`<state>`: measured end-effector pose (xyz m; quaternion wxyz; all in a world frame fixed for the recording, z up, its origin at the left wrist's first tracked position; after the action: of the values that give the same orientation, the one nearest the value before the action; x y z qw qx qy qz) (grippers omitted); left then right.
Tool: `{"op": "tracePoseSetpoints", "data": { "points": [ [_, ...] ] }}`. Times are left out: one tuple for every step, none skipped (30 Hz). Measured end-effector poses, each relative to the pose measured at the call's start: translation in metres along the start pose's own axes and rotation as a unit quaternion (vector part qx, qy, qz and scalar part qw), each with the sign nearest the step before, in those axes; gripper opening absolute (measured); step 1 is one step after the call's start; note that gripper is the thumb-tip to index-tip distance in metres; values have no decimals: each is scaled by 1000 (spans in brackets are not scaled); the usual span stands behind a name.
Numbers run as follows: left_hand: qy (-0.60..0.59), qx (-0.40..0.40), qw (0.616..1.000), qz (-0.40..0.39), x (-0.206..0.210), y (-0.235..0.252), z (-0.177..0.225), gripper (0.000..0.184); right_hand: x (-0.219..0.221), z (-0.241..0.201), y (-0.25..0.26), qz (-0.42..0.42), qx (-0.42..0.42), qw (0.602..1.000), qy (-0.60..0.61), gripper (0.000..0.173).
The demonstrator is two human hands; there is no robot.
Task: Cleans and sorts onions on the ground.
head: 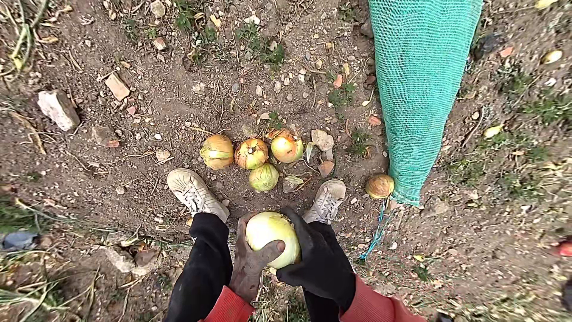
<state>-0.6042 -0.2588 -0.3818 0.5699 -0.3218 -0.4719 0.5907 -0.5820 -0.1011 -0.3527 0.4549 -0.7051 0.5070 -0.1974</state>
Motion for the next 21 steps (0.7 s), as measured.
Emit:
{"op": "tracePoseSetpoints", "data": {
  "points": [
    [-27,-4,1000,-3,0,0,0,125,-3,-2,-2,5,-15,1000,-16,107],
    [-64,-11,998,-3,0,-1,1,123,-5,-2,-4,23,-38,998,-33,99],
    [-111,-21,994,1,1,-1,2,118,-5,1,-5,64,-72,994,-48,86],
    [-154,-33,988,6,2,-3,4,112,-6,8,-5,108,-103,987,-53,69],
    [-181,-42,983,5,3,-4,6,108,-8,14,-3,119,-116,985,-40,57],
    [-196,-47,979,-6,4,-4,7,103,-12,19,-1,112,-120,986,-31,50],
    [-214,-49,976,-18,3,-4,9,94,-16,24,1,102,-114,988,-29,46],
    [-239,-48,969,-30,2,-3,11,80,-19,30,3,97,-96,990,-44,42],
    [-268,-47,961,-49,0,-2,14,65,-22,39,6,101,-57,990,-80,40],
    [-295,-41,952,-71,-3,-2,16,53,-25,50,9,104,-4,987,-122,38],
    [-316,-29,943,-98,-5,-3,19,41,-27,61,13,91,55,981,-163,40],
    [-335,-11,931,-143,-8,-4,23,32,-27,73,18,55,113,970,-206,47],
    [-348,10,919,-187,-8,-5,27,28,-26,84,22,-9,166,957,-239,63],
    [-355,22,905,-232,-8,-3,30,28,-24,93,25,-72,196,950,-232,85],
    [-354,23,901,-249,-8,0,30,29,-22,93,24,-110,195,958,-181,100],
    [-345,15,906,-243,-10,3,28,30,-20,88,18,-109,166,977,-80,104],
    [-330,0,922,-202,-12,2,25,30,-16,81,11,-91,118,988,49,102],
    [-308,-22,942,-130,-12,1,22,32,-12,71,7,-93,57,978,178,100],
    [-284,-49,955,-65,-9,0,19,37,-9,57,6,-111,-3,957,266,97],
    [-265,-75,961,-26,-4,1,16,39,-8,42,8,-125,-55,948,286,99],
    [-240,-94,966,-4,3,3,13,39,-9,28,12,-124,-90,953,262,102]
  ]
}}
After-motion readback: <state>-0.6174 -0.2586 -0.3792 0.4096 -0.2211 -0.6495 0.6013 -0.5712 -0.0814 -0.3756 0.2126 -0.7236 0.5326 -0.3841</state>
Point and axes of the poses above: each hand's wrist, its own y-axis towards the middle knuckle, its own x-axis out of the palm, z = x × y, the point moved 2 cm from there along y, towards the middle knuckle, and after that the axes turned 13 degrees about -y, right-handed, at the moved point
